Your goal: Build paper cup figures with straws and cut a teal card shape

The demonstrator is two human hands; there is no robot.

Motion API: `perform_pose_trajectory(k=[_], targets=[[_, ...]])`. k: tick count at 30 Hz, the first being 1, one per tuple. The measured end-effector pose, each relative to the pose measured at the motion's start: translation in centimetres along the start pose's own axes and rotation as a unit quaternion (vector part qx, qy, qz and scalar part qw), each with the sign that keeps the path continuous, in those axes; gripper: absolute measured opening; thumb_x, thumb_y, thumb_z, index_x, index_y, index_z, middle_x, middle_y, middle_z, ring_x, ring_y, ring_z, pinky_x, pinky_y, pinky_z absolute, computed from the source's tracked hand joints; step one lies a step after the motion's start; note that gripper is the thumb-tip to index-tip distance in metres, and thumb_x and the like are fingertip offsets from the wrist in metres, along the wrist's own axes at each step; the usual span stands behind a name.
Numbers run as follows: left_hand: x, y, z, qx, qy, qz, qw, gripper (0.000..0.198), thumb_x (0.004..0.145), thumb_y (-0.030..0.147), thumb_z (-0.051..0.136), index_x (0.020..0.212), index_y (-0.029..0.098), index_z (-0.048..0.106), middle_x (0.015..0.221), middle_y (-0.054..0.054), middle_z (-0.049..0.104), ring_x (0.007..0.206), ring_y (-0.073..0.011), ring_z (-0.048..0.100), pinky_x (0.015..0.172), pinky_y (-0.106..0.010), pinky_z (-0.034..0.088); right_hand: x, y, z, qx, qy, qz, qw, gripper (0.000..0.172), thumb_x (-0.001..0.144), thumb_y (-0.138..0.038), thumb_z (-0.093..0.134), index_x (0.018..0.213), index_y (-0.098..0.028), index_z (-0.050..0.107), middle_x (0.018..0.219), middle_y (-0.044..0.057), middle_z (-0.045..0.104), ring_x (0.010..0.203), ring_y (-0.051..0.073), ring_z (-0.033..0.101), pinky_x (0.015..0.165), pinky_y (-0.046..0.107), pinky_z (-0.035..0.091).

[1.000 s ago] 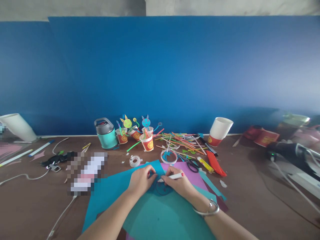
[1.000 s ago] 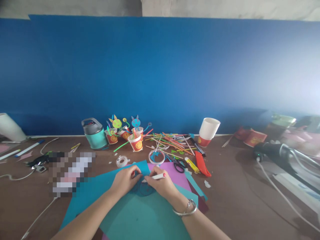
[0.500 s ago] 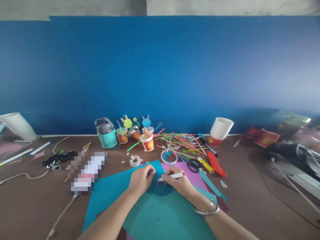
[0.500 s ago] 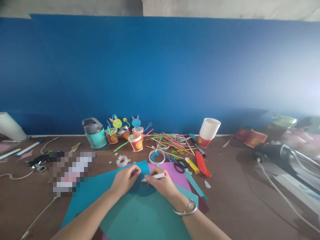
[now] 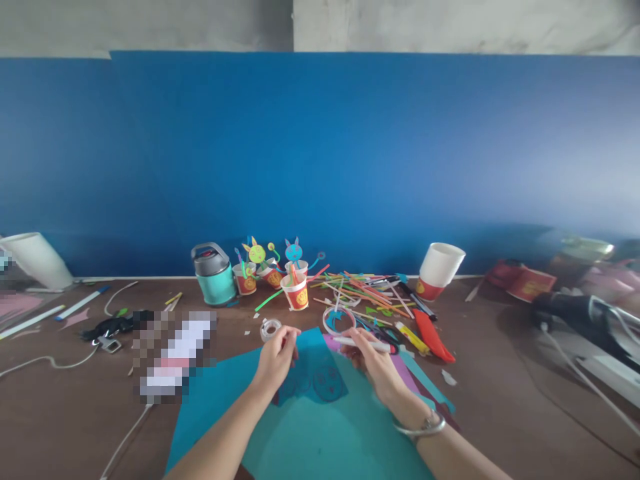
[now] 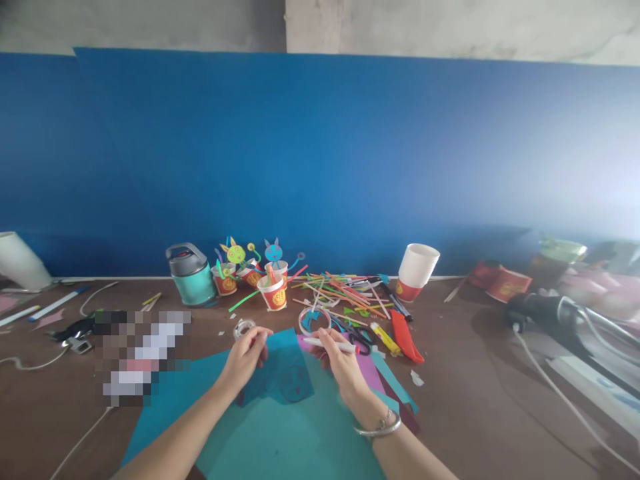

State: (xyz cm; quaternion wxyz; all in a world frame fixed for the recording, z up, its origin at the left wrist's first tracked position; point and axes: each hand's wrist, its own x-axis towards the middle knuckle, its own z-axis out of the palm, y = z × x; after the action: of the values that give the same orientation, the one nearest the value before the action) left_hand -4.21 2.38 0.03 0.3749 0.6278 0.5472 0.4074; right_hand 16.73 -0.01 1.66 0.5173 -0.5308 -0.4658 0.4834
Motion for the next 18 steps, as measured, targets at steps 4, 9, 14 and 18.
perform_pose_trajectory(k=[4,9,14,18], targets=[[0.1,0.0,0.1,-0.045,-0.004,-0.027,0.999,0.045,0.085,0.055,0.035,0.095,0.018,0.058,0.061,0.000,0.060,0.051,-0.0180,0.061,0.042,-0.025,0.041,-0.7,-0.9,0.6,0.013,-0.043,0.007,0.999,0.039,0.077,-0.058,0.060,0.084,-0.021,0.067,0.081,0.003,0.064,0.080,0.019,0.058,0.067,0.027,0.046],[0.0,0.1,0.2,-0.067,0.005,-0.038,0.997,0.042,0.086,0.054,0.037,0.094,0.018,0.058,0.057,0.002,0.057,0.049,-0.0164,0.058,0.041,-0.024,0.041,-0.5,-1.3,1.8,0.101,-0.134,0.047,0.985,0.036,0.079,-0.054,0.061,0.091,-0.020,0.066,0.086,0.003,0.062,0.082,0.018,0.058,0.077,0.032,0.048],[-0.2,0.3,0.3,-0.080,0.015,-0.035,0.996,0.043,0.085,0.055,0.038,0.094,0.018,0.057,0.056,0.003,0.055,0.046,-0.0155,0.056,0.042,-0.025,0.042,0.5,-1.7,2.5,0.065,-0.084,-0.041,0.993,0.027,0.079,-0.048,0.064,0.083,-0.021,0.064,0.082,0.001,0.059,0.082,0.017,0.056,0.080,0.029,0.046],[-0.1,0.4,0.3,-0.085,0.013,-0.025,0.996,0.044,0.086,0.055,0.037,0.095,0.017,0.057,0.056,0.003,0.055,0.046,-0.0153,0.056,0.044,-0.026,0.044,0.6,-1.0,2.8,0.086,-0.096,0.007,0.992,0.030,0.078,-0.050,0.062,0.082,-0.020,0.065,0.079,0.002,0.060,0.077,0.017,0.058,0.074,0.029,0.048]])
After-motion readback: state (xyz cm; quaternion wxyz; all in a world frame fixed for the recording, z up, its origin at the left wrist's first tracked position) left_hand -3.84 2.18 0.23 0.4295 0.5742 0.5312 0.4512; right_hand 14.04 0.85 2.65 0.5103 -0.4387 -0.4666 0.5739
